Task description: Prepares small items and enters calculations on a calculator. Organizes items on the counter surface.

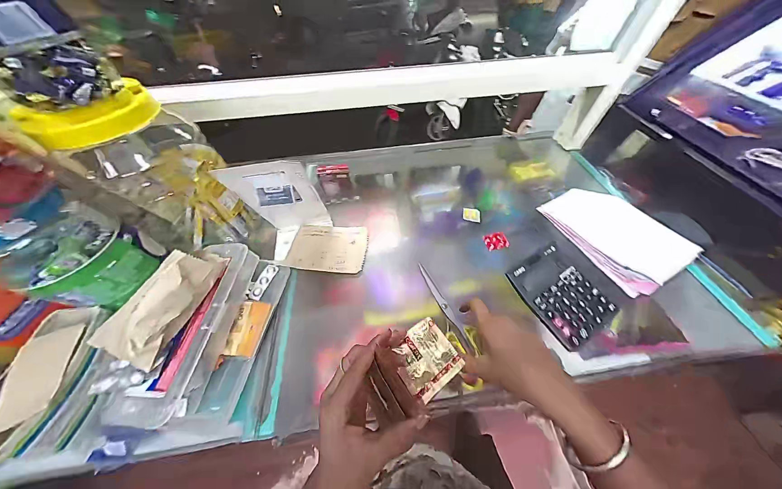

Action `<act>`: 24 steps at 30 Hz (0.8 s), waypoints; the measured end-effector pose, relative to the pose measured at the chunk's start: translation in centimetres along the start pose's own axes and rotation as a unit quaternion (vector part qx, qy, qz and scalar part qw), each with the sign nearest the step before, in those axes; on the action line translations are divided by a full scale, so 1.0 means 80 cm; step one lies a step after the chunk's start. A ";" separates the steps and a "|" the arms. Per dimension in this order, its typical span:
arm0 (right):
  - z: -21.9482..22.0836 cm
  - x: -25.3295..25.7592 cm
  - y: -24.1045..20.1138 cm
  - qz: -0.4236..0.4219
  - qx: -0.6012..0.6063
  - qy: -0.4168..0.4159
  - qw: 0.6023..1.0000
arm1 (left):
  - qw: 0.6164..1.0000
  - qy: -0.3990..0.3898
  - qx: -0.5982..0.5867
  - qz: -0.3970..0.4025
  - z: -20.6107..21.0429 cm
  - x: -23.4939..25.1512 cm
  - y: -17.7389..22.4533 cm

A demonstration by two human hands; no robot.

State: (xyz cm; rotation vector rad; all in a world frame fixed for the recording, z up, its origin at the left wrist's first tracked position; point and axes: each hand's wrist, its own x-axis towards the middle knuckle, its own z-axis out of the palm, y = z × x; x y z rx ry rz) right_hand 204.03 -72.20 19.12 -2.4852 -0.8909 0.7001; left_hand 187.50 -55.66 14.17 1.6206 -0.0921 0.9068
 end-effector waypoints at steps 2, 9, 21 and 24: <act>-0.007 0.009 0.052 -0.092 0.162 -0.021 0.982 | 0.999 0.037 0.025 0.010 0.018 0.003 -0.007; -0.016 -0.038 0.152 -0.151 0.553 -0.158 0.804 | 0.980 0.156 0.109 0.050 0.082 0.002 -0.017; -0.035 -0.029 0.146 -0.292 0.375 -0.303 0.826 | 0.976 0.133 0.162 0.049 0.110 -0.003 -0.004; -0.031 -0.026 0.137 -0.293 0.387 -0.304 0.820 | 0.977 0.130 0.160 0.054 0.098 -0.005 -0.001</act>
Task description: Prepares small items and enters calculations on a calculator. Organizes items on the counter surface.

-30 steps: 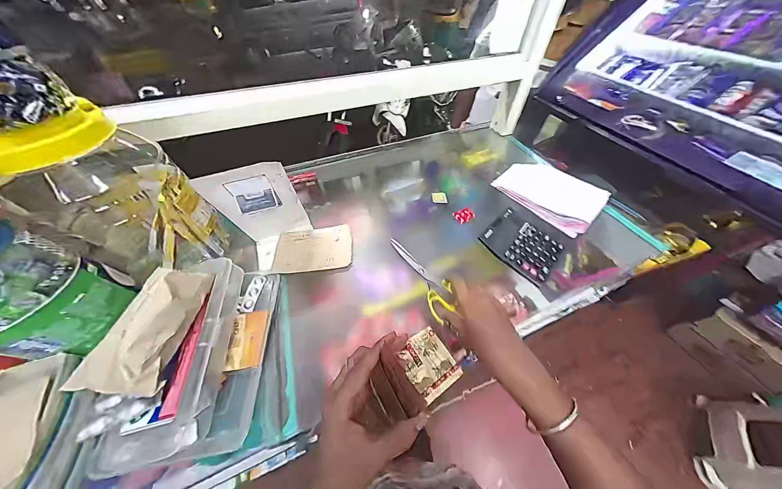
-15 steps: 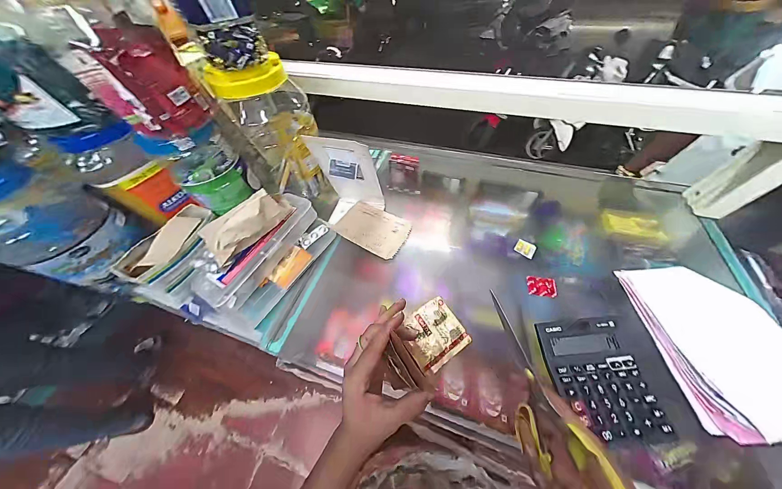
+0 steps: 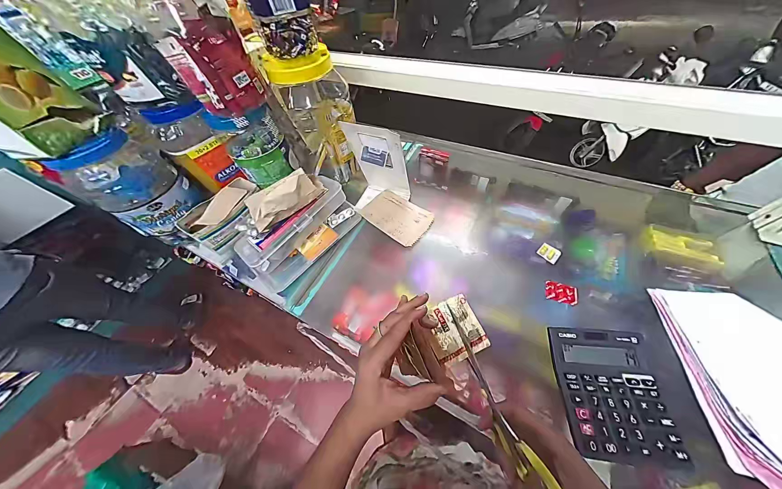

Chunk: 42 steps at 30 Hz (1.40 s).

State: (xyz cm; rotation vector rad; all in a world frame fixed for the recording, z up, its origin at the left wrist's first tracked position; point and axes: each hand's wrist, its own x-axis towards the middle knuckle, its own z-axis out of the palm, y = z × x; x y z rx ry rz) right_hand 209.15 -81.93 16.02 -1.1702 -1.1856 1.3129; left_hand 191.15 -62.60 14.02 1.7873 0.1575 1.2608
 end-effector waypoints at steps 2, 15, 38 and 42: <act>0.005 0.007 -0.002 0.002 -0.006 -0.003 1.000 | 1.000 0.001 0.002 0.005 -0.007 0.000 -0.001; 0.030 0.027 -0.014 0.034 -0.027 0.052 0.998 | 1.000 -0.003 -0.009 0.006 -0.033 0.007 -0.016; 0.040 0.097 -0.019 -0.053 -0.693 0.195 0.692 | 0.886 -0.134 0.389 -0.213 -0.118 0.048 -0.063; 0.019 0.181 -0.025 0.090 -0.619 -0.038 0.780 | 0.868 -0.189 0.415 -0.195 -0.118 0.045 -0.090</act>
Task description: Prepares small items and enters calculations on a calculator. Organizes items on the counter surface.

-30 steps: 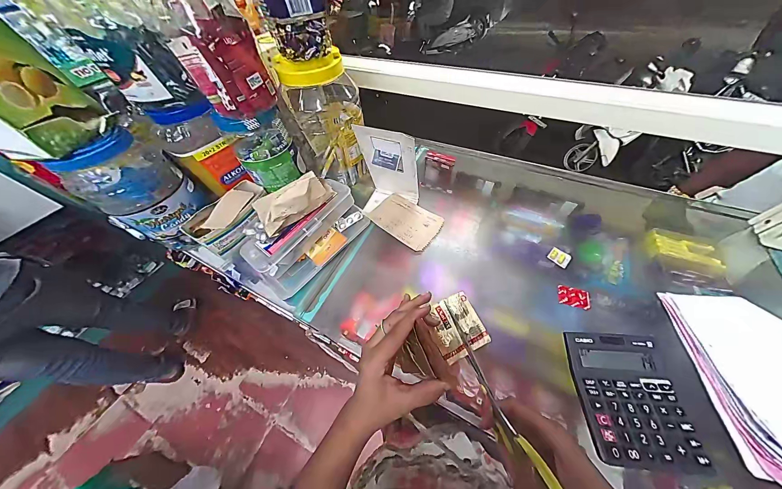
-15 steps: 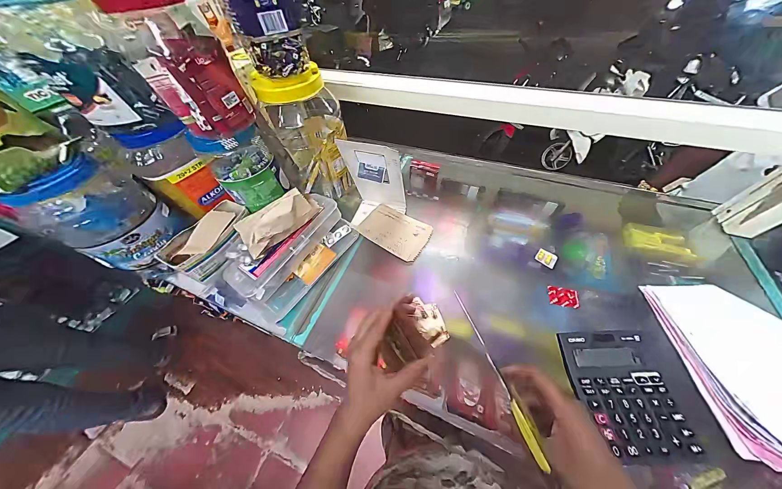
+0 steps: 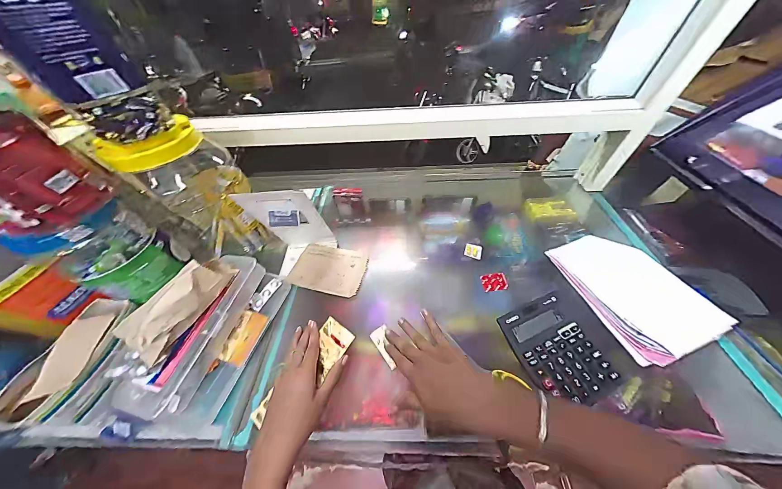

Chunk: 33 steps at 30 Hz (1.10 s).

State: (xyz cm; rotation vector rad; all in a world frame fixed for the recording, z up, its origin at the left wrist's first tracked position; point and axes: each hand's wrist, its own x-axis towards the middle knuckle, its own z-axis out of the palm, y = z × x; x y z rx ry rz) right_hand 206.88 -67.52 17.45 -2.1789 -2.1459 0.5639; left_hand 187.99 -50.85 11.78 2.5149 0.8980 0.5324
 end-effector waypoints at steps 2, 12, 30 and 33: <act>-0.019 0.027 0.024 0.059 -0.012 -0.009 0.998 | 0.999 0.022 0.036 0.023 0.009 0.000 -0.004; -0.058 -0.117 0.150 0.266 0.087 0.171 0.945 | 0.986 0.118 0.073 0.092 0.016 -0.015 0.014; 0.128 -0.250 0.122 0.070 -0.081 0.430 0.897 | 0.971 -0.047 -0.068 0.223 0.141 -0.067 0.216; 0.130 -0.247 0.122 0.054 -0.084 0.430 0.897 | 0.968 -0.079 -0.091 0.219 0.131 -0.066 0.205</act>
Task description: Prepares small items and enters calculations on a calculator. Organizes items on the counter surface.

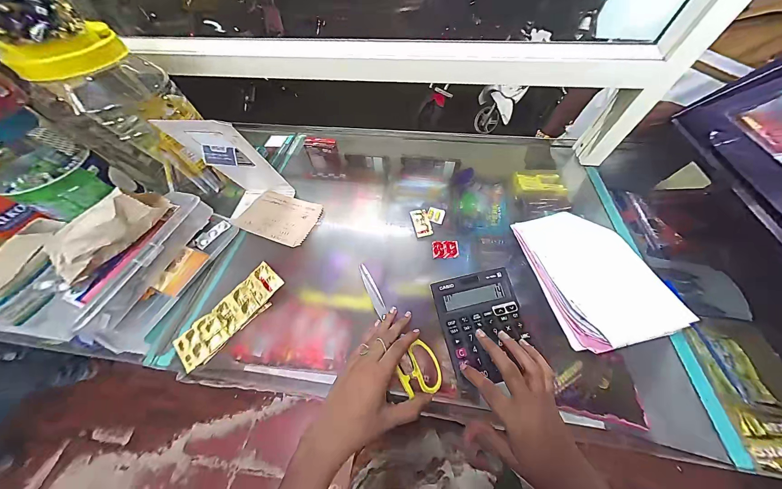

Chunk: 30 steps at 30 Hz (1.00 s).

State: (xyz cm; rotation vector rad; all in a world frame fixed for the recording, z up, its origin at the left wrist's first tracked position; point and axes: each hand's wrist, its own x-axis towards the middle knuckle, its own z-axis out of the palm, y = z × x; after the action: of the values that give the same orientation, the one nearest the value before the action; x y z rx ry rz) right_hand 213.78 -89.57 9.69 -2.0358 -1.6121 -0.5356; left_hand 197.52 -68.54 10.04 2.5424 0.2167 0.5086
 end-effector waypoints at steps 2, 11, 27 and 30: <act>-0.001 0.002 0.000 0.004 0.005 -0.001 1.000 | 1.000 0.017 -0.015 0.006 0.000 -0.002 -0.004; -0.014 -0.003 0.013 0.047 0.057 0.058 0.996 | 0.984 0.155 -0.084 -0.032 -0.020 0.009 -0.015; -0.030 0.001 0.017 0.081 -0.003 0.075 0.994 | 0.992 0.063 0.084 0.064 -0.057 0.238 -0.081; -0.031 -0.018 0.026 0.119 0.025 0.062 0.991 | 0.994 0.064 0.061 0.065 -0.055 0.233 -0.097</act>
State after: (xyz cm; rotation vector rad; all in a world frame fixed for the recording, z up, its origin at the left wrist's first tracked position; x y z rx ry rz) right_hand 215.47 -92.54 10.56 -2.0770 -1.2773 -0.5192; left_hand 212.41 -55.24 15.19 2.6559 0.1332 0.7314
